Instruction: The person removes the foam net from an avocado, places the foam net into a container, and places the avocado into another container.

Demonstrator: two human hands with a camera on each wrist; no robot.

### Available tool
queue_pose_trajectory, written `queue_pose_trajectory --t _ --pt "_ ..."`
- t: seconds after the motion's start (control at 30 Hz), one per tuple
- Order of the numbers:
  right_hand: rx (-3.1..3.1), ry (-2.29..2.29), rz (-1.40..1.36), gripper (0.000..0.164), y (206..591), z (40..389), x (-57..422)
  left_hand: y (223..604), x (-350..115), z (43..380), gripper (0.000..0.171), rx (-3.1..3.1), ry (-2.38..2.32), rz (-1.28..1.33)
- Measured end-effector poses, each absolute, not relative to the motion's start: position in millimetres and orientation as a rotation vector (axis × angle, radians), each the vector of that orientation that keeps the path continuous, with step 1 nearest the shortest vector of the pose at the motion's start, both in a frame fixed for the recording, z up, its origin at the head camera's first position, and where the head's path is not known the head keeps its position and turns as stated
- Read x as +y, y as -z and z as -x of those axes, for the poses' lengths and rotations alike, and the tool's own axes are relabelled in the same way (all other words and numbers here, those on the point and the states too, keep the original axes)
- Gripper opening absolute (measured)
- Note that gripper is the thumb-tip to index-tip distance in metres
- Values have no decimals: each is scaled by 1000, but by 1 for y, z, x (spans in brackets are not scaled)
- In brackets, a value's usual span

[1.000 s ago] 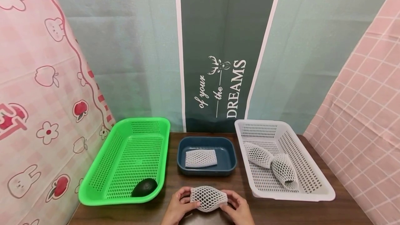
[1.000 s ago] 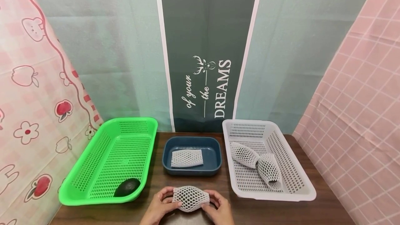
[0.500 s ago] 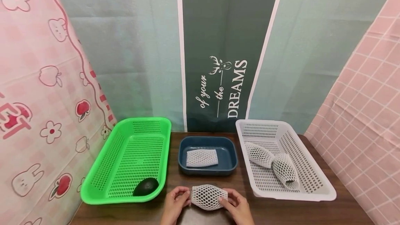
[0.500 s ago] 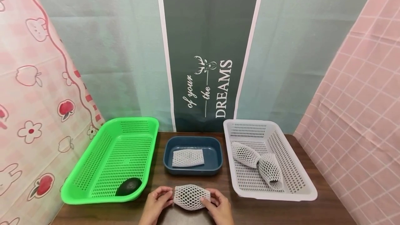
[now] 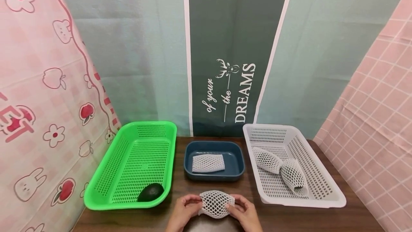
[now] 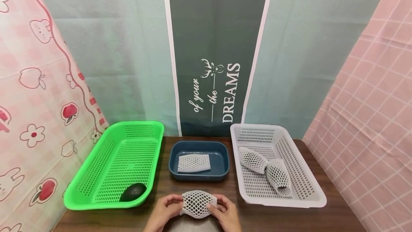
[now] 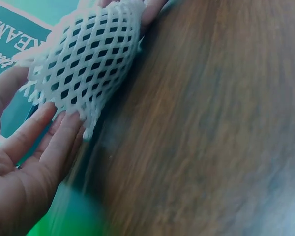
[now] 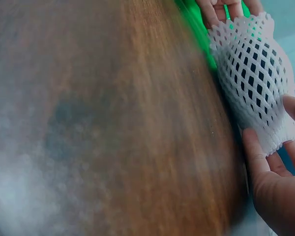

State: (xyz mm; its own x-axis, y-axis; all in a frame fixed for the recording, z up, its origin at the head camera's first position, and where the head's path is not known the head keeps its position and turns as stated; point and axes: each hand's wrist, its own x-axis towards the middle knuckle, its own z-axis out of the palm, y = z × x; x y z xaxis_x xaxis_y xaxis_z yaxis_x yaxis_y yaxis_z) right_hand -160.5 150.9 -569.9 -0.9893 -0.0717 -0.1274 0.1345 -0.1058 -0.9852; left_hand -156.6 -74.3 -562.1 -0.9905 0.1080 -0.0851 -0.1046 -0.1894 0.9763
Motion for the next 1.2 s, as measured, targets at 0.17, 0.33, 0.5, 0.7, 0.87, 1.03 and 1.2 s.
queue_pose_trajectory --t 0.17,0.33,0.5,0.7,0.87,1.03,1.2 --pt "2016 2219 -61 49 570 161 153 566 -67 158 37 1865 -2327 -51" --pt "2004 2214 -4 46 570 161 155 569 -61 160 47 1851 -2322 -96" --pt "1970 2215 31 45 571 160 157 570 -58 159 59 1876 -2292 -188" --pt "2008 2216 39 46 572 163 154 570 -57 159 69 2109 -2122 -165" --pt "1914 2295 -56 41 572 164 153 565 -55 160 67 2146 -2112 -89" --pt "1877 2351 -120 31 570 167 153 562 -56 160 64 2157 -2149 -72" --pt "1992 2285 -140 34 566 167 156 563 -63 163 60 2219 -2097 -126"
